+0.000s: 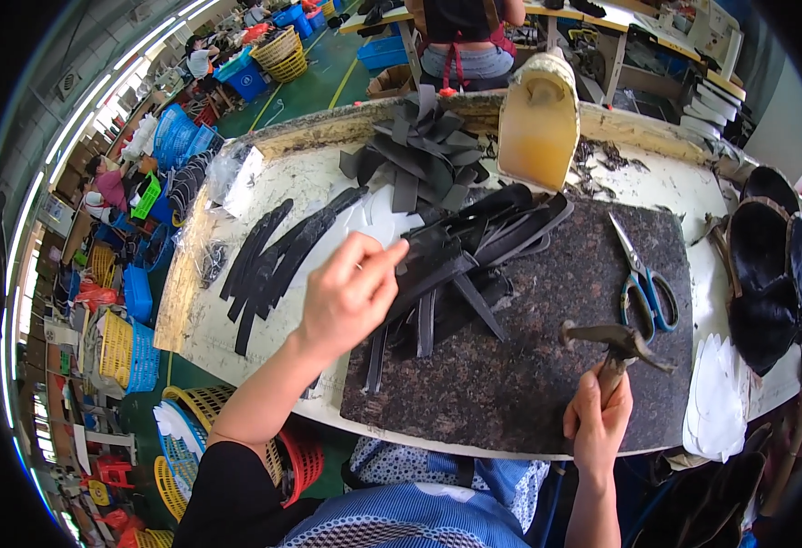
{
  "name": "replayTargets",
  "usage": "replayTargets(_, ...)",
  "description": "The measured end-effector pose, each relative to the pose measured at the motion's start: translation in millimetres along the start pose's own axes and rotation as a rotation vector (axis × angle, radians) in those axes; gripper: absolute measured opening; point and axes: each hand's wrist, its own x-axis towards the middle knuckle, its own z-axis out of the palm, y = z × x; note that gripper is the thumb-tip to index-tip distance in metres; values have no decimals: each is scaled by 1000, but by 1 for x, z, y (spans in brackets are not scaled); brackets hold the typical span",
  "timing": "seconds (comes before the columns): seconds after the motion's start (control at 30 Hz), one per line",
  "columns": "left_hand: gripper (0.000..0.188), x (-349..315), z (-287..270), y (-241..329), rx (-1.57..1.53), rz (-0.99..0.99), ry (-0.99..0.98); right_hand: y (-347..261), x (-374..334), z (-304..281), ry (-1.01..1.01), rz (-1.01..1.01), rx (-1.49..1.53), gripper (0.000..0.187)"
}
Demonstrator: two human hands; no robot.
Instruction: Prepare shoe components by hammering and organizing material strips at a factory workbench.
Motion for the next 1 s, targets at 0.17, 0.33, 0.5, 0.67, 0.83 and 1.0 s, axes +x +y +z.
replayTargets(0.17,27,2,5,0,-110,-55,3,-29,2,-10,-104,-107,-699,17)
replayTargets(0.33,21,13,8,0,-619,-493,-53,-31,5,-5,-153,-483,-964,30)
replayTargets(0.5,16,16,15,-13,-1142,-504,-49,-40,11,-11,-261,-598,-946,33)
replayTargets(0.67,17,14,1,-4,-1383,-706,-271,-50,70,-61,110,-593,-1116,36)
replayTargets(0.83,20,25,8,2,-1380,-714,-289,-39,98,-73,42,-349,-1091,37)
replayTargets(1.0,54,55,-2,14,-1449,-831,-459,-45,117,-83,-50,-265,-1023,37)
